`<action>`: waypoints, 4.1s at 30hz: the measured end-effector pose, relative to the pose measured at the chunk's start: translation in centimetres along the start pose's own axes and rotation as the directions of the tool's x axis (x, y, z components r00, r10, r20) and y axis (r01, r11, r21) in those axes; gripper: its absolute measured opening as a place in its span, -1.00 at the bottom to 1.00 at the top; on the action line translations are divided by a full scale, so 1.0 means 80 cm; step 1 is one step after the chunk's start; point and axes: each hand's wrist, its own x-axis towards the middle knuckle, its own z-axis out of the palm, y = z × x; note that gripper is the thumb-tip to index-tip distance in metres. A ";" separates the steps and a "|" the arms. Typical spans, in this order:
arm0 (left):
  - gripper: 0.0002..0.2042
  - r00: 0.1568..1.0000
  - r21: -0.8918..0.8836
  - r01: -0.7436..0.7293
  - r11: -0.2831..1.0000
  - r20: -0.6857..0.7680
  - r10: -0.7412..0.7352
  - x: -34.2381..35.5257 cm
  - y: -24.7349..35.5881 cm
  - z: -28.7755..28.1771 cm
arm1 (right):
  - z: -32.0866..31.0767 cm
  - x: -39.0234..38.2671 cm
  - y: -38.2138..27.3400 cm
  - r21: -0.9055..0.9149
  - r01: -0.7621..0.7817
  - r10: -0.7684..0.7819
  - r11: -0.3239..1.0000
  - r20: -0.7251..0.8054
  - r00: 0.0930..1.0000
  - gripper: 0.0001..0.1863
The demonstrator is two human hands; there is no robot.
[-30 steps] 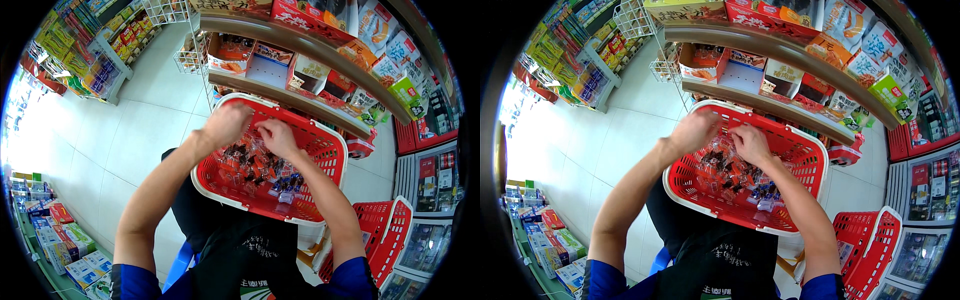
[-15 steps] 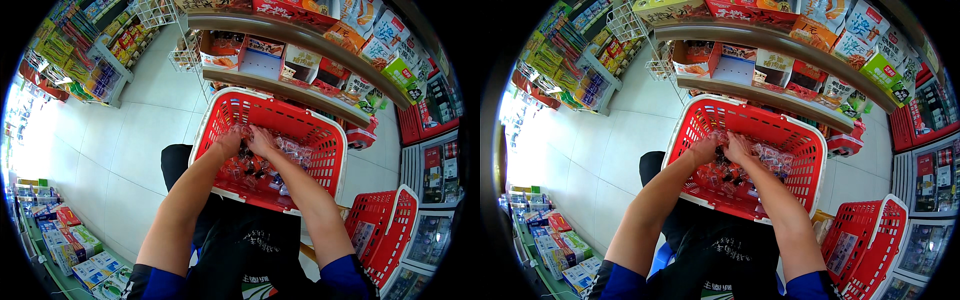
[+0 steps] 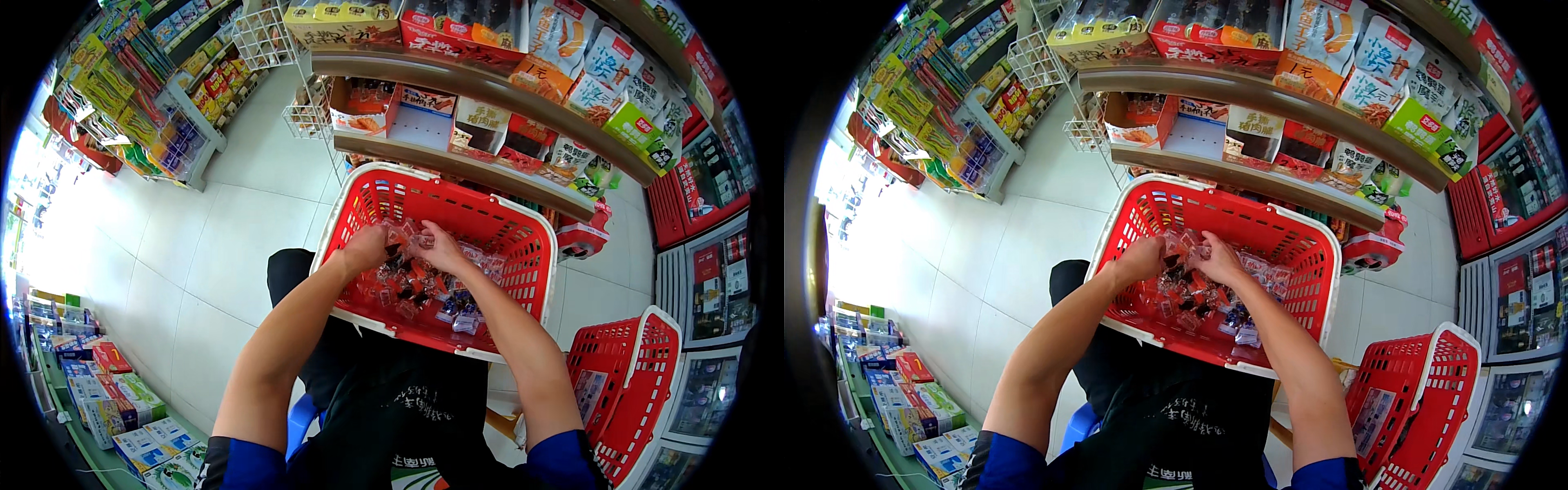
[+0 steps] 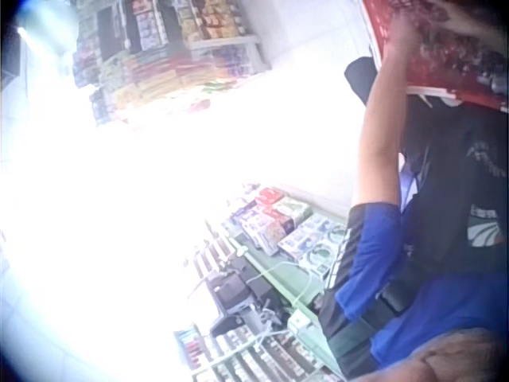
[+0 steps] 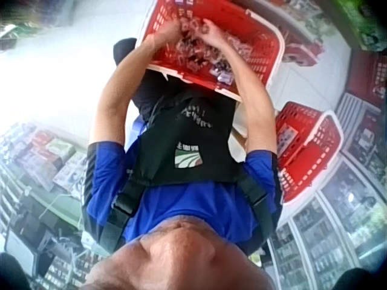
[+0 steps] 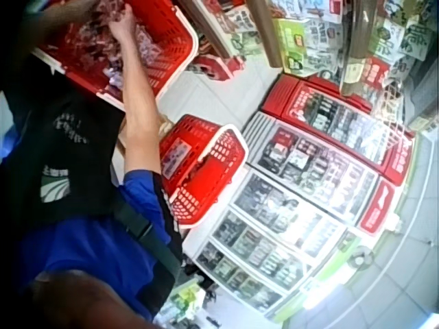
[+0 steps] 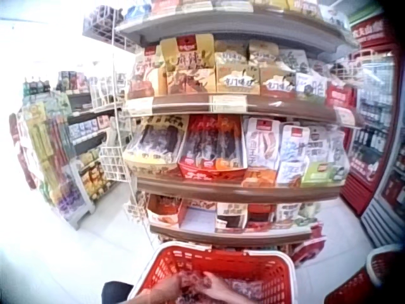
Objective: The person sits on a stool in a store aisle and repeatedly transfers small packaged snack items from a red basket on their lap to a shelf above. They pick up items one by one, place them on the shelf, and continue until the basket is empty.
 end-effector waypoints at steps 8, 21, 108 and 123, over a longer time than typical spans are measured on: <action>-0.83 0.981 -0.648 -0.090 0.756 0.076 0.181 -0.047 0.016 -0.055 | -0.069 -0.066 -0.083 0.569 0.071 -0.168 0.819 0.119 0.979 -0.60; -0.78 0.957 -0.879 -0.257 0.403 -0.291 -0.024 -0.047 0.039 -0.117 | -0.145 -0.059 -0.220 0.402 0.473 -0.399 0.784 -0.258 0.880 -0.79; -0.33 0.880 0.083 -0.198 0.977 0.455 0.140 0.018 -0.013 0.043 | 0.037 -0.029 -0.003 -0.641 0.569 -0.508 0.515 0.307 0.805 -0.59; -0.75 0.953 -0.003 -0.113 0.994 0.281 0.109 0.023 -0.013 0.038 | -0.024 -0.032 -0.016 -0.372 0.307 -0.318 0.876 0.033 0.947 -0.63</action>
